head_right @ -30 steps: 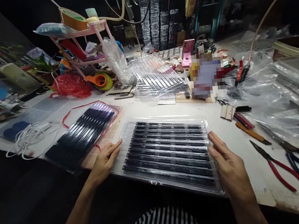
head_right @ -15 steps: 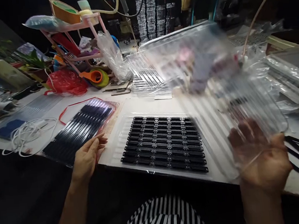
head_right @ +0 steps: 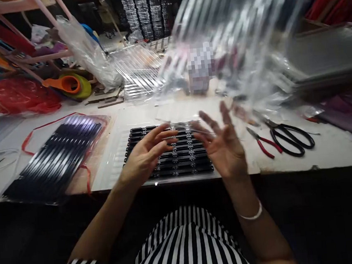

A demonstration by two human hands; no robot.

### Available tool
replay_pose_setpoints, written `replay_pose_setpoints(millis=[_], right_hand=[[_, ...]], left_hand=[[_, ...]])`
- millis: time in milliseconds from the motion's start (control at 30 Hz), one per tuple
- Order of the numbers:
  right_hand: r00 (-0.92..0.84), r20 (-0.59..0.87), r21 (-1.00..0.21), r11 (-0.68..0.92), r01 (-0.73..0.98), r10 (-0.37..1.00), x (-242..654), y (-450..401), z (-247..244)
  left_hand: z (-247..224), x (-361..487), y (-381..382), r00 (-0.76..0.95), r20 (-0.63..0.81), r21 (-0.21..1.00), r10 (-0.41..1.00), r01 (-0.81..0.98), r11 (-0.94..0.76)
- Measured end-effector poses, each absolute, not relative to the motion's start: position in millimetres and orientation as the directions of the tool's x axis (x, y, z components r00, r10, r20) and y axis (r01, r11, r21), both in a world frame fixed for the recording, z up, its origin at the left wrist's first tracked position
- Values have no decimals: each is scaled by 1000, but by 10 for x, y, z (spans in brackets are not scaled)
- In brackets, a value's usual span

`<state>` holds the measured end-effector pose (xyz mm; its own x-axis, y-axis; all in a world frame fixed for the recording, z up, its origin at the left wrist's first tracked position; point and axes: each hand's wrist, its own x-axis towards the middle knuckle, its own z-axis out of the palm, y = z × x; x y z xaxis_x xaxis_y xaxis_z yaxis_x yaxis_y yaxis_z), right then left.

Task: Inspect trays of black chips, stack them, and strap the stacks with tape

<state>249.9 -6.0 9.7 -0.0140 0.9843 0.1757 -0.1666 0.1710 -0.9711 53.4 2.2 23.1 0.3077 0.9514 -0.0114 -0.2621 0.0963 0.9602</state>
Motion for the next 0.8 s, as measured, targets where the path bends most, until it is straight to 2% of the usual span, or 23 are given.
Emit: replay_pose_setpoints(millis=[100,200,367,533,633,800], right_hand=[[-124,201,-944,159,-288,972,2270,-59,98],[-141,148,-931,90,-354,979,2323,-36,64],[-10,87,-929,77,-363,996,2599,72,96],[117,155,-921,186,-343,981,2788,136,280],[168,155,-913,206,-353,973,2925,126,330],[61,-8,-965,8,-263,998,2986,26,236]], left_hand=[[278,851,98,273,16,881,962,-458,115],[345,849,175,187,63,877,980,-480,35],[438,535,283,209,76,968,975,-251,-22],[458,148,410,-75,273,959,959,-54,-277],[460,-145,478,-192,316,949,929,89,-304],[383,-575,468,-308,287,948,907,225,-224]])
